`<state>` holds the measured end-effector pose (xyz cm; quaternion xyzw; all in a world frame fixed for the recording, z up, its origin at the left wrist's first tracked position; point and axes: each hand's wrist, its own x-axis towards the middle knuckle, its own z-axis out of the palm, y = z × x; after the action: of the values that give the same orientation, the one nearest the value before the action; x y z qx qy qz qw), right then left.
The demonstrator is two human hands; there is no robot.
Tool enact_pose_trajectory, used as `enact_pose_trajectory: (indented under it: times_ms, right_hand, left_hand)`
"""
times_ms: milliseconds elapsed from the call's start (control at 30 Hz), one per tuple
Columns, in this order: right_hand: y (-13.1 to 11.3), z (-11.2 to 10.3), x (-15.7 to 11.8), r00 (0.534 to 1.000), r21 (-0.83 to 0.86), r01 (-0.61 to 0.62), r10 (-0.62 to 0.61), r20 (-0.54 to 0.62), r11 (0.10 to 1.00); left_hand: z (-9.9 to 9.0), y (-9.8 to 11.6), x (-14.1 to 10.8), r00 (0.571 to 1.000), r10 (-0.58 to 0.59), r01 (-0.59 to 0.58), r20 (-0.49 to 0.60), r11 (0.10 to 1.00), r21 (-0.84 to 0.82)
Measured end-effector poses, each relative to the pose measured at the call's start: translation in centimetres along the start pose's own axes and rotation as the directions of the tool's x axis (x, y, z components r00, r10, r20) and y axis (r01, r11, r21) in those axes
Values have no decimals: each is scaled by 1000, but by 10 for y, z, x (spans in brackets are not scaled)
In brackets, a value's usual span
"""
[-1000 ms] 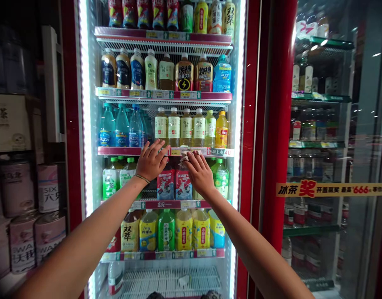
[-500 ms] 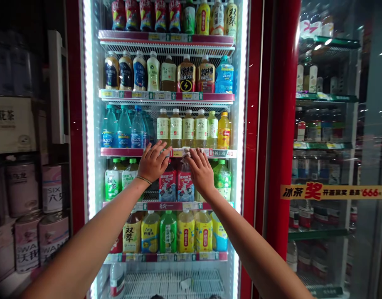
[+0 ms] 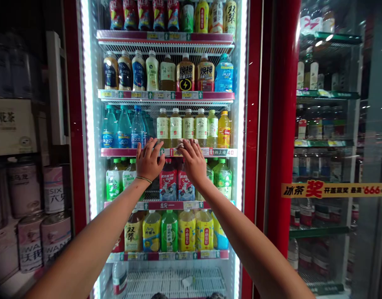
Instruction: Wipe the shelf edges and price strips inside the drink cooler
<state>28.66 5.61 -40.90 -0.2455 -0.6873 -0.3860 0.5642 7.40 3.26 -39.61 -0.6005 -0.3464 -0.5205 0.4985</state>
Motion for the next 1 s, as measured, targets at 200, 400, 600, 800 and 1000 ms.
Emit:
enact_pose_trajectory:
  times_ms: [200, 400, 600, 800, 1000]
  right_hand:
    - [-3, -2, -7, 959, 17, 230, -230, 166, 973]
    - [-8, 3, 11, 994, -8, 72, -71, 78, 997]
    - [-9, -2, 2, 940, 35, 280, -281, 195, 959]
    - [-16, 6, 14, 997, 33, 70, -71, 25, 997]
    - [-17, 1, -1, 917, 68, 349, -355, 182, 935]
  left_hand:
    - [-6, -8, 3, 998, 26, -26, 50, 1000, -1]
    - [-24, -34, 7, 957, 185, -183, 225, 983, -29]
    - [-32, -55, 1, 925, 256, -253, 281, 966, -49]
    - [-26, -56, -9, 949, 240, -238, 205, 971, -33]
    - [-27, -59, -11, 960, 248, -248, 132, 969, -16]
